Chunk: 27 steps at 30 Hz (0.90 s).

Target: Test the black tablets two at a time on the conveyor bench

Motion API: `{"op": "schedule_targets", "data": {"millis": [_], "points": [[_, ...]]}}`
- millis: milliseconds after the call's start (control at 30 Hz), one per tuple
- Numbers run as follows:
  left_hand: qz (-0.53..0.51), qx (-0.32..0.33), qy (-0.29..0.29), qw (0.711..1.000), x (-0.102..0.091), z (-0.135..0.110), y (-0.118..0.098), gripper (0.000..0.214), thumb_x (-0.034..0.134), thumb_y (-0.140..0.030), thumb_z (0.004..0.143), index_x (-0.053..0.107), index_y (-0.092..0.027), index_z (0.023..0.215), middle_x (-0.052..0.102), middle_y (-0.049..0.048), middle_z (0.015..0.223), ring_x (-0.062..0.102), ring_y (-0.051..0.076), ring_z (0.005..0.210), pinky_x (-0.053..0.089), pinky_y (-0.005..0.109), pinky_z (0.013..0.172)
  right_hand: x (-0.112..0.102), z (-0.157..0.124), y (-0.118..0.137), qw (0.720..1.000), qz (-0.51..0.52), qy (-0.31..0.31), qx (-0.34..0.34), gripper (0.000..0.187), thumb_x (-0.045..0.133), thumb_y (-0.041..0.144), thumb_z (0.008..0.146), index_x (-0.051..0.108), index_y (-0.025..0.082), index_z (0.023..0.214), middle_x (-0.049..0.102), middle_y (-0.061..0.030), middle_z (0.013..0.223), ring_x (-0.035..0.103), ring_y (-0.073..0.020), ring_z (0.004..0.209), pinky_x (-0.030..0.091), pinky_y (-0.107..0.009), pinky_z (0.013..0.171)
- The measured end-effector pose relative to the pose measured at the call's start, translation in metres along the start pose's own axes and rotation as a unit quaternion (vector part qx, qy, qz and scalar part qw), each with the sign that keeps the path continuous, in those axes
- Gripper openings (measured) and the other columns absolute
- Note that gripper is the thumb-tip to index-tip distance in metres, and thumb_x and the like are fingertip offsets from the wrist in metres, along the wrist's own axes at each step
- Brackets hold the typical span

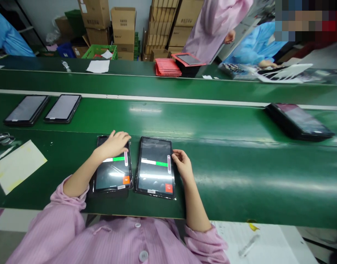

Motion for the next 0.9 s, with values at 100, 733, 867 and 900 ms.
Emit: {"op": "schedule_targets", "data": {"millis": [100,733,867,900], "points": [[0.004,0.135,0.021,0.991,0.004,-0.032,-0.049,0.049,0.071,-0.044,0.087,0.058,-0.019,0.127,0.057,0.0134,0.141,0.038,0.031,0.143,0.01,0.059,0.121,-0.003,0.002,0.003,1.0,-0.01,0.009,-0.005,0.044,0.07,0.054,0.071,0.061,0.021,0.098,0.065,-0.0033,0.08,0.062,-0.0211,0.073,0.053,-0.037,0.071],[-0.005,0.21,0.063,0.976,0.043,-0.082,-0.083,0.104,0.09,-0.053,0.055,0.044,-0.015,0.14,0.058,0.0185,0.139,0.035,0.04,0.143,0.001,0.07,0.117,0.113,-0.133,0.096,0.654,-0.451,0.408,-0.45,0.086,0.092,0.046,0.061,0.053,0.01,0.13,0.062,-0.0208,0.13,0.04,-0.0404,0.137,0.007,-0.076,0.115],[0.005,0.21,0.08,0.974,0.045,-0.082,-0.087,0.101,0.091,-0.047,0.054,0.045,-0.017,0.139,0.06,0.0181,0.136,0.038,0.038,0.141,0.0,0.069,0.117,0.112,-0.14,0.093,0.653,-0.456,0.388,-0.464,0.071,0.089,0.034,0.068,0.056,0.016,0.128,0.067,-0.0147,0.123,0.045,-0.0372,0.134,0.007,-0.073,0.118],[0.014,0.209,0.08,0.975,0.045,-0.082,-0.088,0.1,0.091,-0.045,0.054,0.045,-0.016,0.138,0.06,0.0184,0.136,0.039,0.038,0.14,-0.001,0.069,0.117,0.112,-0.141,0.093,0.656,-0.455,0.379,-0.468,0.064,0.086,0.031,0.072,0.057,0.017,0.127,0.067,-0.0137,0.122,0.047,-0.0361,0.132,0.007,-0.072,0.119]]}}
Point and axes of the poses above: each hand's wrist, its own z-axis towards the middle knuckle, its own x-axis out of the palm, y = z × x, the point moved 4 cm from there along z, towards the middle knuckle
